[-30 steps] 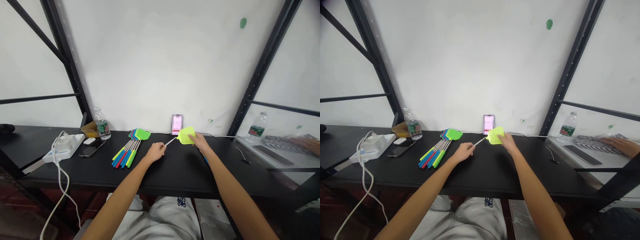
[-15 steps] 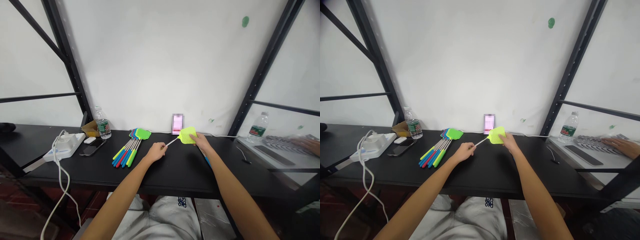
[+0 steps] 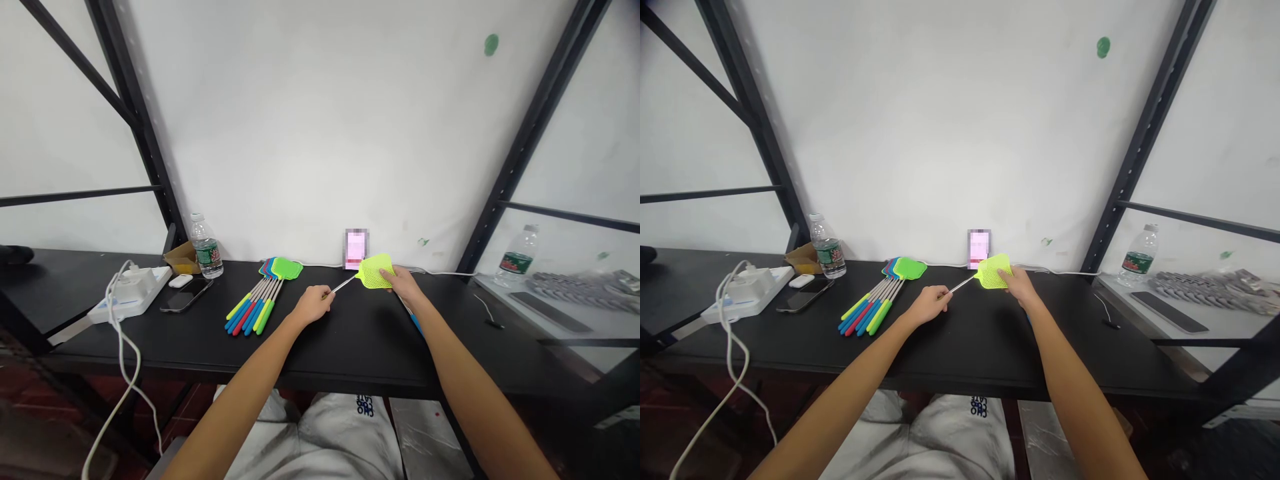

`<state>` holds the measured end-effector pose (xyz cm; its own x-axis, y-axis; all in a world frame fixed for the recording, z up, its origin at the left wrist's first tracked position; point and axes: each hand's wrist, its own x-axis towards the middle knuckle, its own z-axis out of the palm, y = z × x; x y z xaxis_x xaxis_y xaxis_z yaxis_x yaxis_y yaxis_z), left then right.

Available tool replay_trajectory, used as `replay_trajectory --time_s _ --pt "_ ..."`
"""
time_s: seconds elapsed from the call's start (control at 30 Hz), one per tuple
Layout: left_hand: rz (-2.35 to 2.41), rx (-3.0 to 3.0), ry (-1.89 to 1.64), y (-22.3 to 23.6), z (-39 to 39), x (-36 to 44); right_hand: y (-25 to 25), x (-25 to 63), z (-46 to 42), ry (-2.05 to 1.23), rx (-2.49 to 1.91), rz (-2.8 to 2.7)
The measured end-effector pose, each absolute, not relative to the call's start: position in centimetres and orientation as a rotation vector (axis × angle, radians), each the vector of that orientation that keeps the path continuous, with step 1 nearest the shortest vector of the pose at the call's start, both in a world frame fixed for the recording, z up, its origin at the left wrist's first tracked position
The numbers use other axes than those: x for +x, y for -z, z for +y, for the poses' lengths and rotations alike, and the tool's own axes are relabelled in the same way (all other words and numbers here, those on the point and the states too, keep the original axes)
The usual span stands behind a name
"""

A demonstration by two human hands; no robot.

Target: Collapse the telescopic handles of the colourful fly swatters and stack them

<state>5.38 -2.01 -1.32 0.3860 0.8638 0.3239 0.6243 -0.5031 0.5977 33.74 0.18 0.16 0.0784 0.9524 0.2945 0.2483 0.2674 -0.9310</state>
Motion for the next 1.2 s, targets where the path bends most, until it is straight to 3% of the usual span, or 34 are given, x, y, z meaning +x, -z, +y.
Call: replay_trajectory --time_s 0.33,0.97,1.2 --pt "1.249 2.275 -0.847 1.13 -2.39 5.37 -0.21 33.53 -0.06 -0.823 -1.206 -1.287" --pt "1.06 2.258 -0.853 1.1 -2.91 5.79 -0.51 33.72 -0.2 -0.598 -1.103 -1.177" --pt "1.029 2.215 -0.883 1.28 -2.65 5.96 -1.03 33.44 -0.14 -0.751 -1.072 -0.97"
